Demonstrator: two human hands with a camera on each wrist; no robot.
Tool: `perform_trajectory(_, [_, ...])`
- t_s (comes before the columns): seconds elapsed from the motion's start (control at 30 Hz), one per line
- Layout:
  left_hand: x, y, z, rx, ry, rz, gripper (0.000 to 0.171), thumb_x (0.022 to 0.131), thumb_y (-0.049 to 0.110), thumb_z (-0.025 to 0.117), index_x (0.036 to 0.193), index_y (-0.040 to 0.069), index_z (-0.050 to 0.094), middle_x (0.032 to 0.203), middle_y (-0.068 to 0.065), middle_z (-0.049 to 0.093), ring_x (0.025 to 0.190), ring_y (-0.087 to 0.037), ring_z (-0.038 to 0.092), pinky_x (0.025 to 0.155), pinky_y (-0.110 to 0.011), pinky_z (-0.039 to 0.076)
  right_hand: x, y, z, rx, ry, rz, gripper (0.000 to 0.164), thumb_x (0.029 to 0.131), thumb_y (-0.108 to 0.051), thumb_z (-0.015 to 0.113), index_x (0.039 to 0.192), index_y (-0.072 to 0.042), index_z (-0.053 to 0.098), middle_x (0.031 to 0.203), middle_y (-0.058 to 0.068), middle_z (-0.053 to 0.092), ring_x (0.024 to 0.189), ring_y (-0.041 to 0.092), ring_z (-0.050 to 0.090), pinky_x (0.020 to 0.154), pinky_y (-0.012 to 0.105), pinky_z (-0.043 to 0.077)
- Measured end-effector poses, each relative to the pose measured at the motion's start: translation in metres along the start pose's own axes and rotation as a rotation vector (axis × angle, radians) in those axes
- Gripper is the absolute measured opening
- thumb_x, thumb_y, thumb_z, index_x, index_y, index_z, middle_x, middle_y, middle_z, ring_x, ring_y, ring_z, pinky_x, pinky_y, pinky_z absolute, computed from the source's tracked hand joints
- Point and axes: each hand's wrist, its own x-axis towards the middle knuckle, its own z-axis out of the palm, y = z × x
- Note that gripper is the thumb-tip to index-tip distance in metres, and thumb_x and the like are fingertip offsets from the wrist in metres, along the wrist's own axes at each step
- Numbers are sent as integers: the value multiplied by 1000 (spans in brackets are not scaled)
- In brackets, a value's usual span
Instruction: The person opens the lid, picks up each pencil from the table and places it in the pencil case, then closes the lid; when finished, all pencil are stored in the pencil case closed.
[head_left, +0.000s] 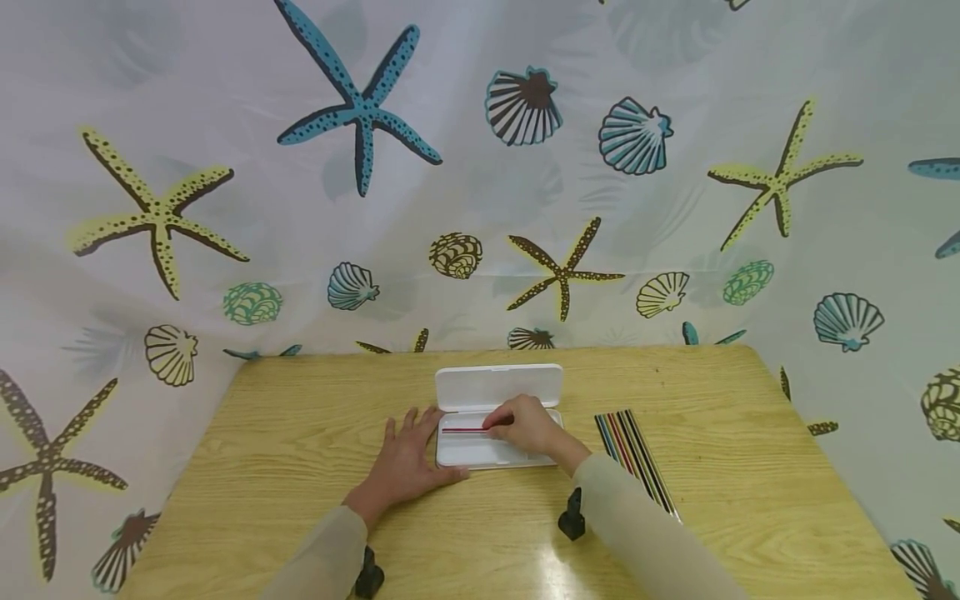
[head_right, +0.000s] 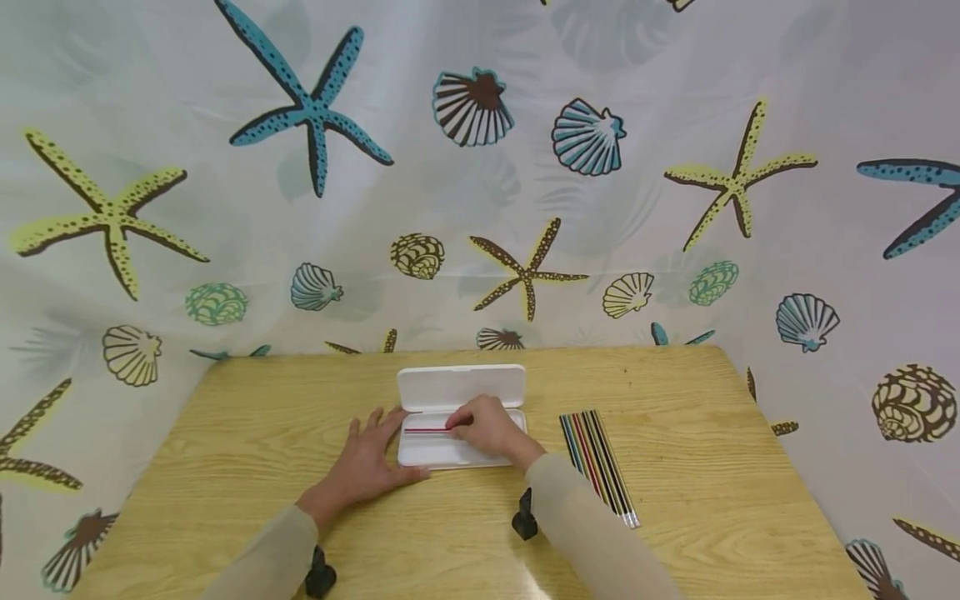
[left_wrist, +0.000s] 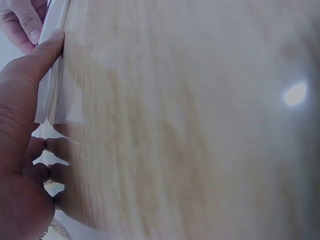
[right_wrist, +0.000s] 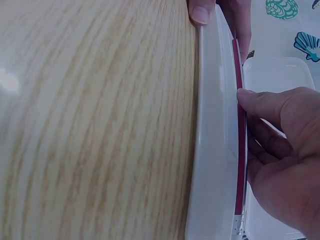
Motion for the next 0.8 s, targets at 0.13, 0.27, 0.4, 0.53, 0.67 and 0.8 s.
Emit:
perform_trajectory(0.13, [0,-1,1,3,12,8,109,80,75,76,165,20,36,167,-18,41,157,-52,27,121,-80,10,0,0,0,-13,6,-17,10,96,-4,76,101,-3,84,101,8,82,94,15,72,84,28,57])
perform_trajectory(0.27, [0,-1,2,2,12,11,109,80,75,76,165,20,36,167,-19,41,157,-52,27,121,-80,10,0,0,1,-29,9,-20,10,96,-4,76,101,-3,84,101,8,82,95,16,73,85,27,57])
perform_trajectory(0.4, [0,0,1,-1,9,10,108,81,74,76,165,19,37,167,-20,40,157,-53,27,121,-80,10,0,0,0,-47,15,-20,10,96,-5,76,102,-3,84,101,8,82,96,18,74,84,27,58])
perform_trajectory(0.53, [0,2,-1,-5,4,3,108,82,73,76,165,18,36,167,-20,40,157,-53,26,122,-80,10,-2,-1,-1,-61,24,-16,11,96,-6,76,103,-3,84,101,8,82,97,20,75,85,28,59])
perform_trajectory(0.67, [-1,5,-3,-5,-4,-6,108,82,73,76,165,18,36,168,-20,39,157,-53,26,122,-80,9,-5,-3,-5,-50,32,7,12,96,-9,77,105,-4,83,102,7,82,96,17,74,85,28,58])
perform_trajectory(0.8, [-2,6,-4,-6,-1,-7,107,82,71,77,165,17,36,167,-21,40,156,-54,27,121,-81,10,-13,-5,-15,7,44,13,15,97,-14,76,107,-4,83,102,6,81,92,13,71,83,28,58])
